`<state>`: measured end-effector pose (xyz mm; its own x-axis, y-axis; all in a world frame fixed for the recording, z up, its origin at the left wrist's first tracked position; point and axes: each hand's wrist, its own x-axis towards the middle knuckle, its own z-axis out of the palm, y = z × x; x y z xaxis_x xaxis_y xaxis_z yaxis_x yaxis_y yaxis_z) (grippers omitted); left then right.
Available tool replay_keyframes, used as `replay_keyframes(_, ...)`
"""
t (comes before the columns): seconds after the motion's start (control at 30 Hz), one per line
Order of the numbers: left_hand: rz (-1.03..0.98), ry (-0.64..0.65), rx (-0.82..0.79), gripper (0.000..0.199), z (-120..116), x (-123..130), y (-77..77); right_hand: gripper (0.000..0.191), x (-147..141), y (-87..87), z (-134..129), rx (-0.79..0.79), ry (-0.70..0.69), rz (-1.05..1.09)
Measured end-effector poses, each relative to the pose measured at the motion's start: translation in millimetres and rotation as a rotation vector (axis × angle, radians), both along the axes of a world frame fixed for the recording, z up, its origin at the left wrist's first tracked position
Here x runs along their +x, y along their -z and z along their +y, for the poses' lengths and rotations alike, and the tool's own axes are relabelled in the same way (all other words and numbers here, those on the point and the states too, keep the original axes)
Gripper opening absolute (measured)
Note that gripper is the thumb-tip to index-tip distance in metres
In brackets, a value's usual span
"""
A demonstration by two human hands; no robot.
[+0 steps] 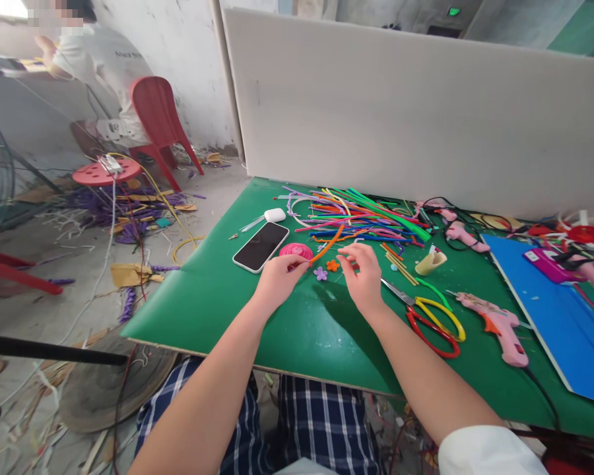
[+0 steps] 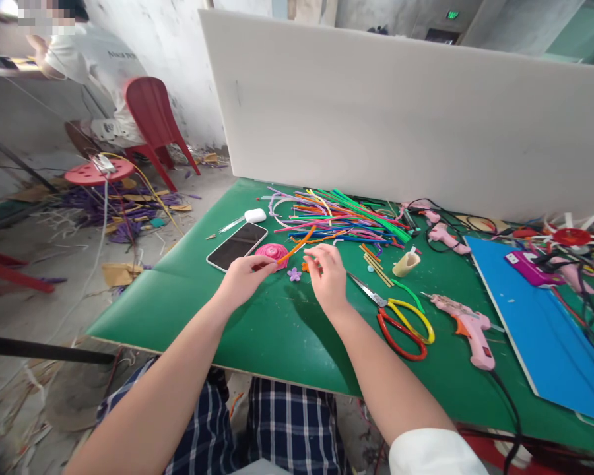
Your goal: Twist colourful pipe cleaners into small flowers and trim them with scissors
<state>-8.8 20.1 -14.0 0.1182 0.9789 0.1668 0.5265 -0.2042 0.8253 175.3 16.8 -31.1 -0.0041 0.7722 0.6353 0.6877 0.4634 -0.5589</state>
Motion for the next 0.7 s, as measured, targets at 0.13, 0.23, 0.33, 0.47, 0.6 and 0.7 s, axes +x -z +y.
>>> replay_keyframes(0.13,-0.009,-0.029,-0.02,0.024,0.9,-0.9,-0.4,0.021,2.9,14.3,11.3,-0.234,-0.069,-0.229)
replay_keyframes(0.23,0.026,0.004,-0.056,0.023,0.5,-0.3,1.9,0.025,0.0,24.4,16.6,-0.325,-0.067,-0.42)
replay_keyframes(0.33,0.08,0.026,-0.05,0.022,0.4,1.3,6.9,0.019,-1.2,24.5,17.1,-0.373,-0.079,-0.423)
replay_keyframes(0.47,0.209,0.009,-0.012,0.021,0.3,3.4,12.6,0.007,2.8,14.3,14.9,-0.493,-0.179,-0.2)
replay_keyframes(0.6,0.321,0.058,0.022,0.022,-1.4,5.7,12.3,0.016,3.2,7.2,12.5,-0.662,-0.286,0.152)
replay_keyframes(0.7,0.245,0.067,0.135,0.029,-2.9,8.4,10.0,0.022,-1.7,7.1,10.9,-0.697,-0.269,0.364)
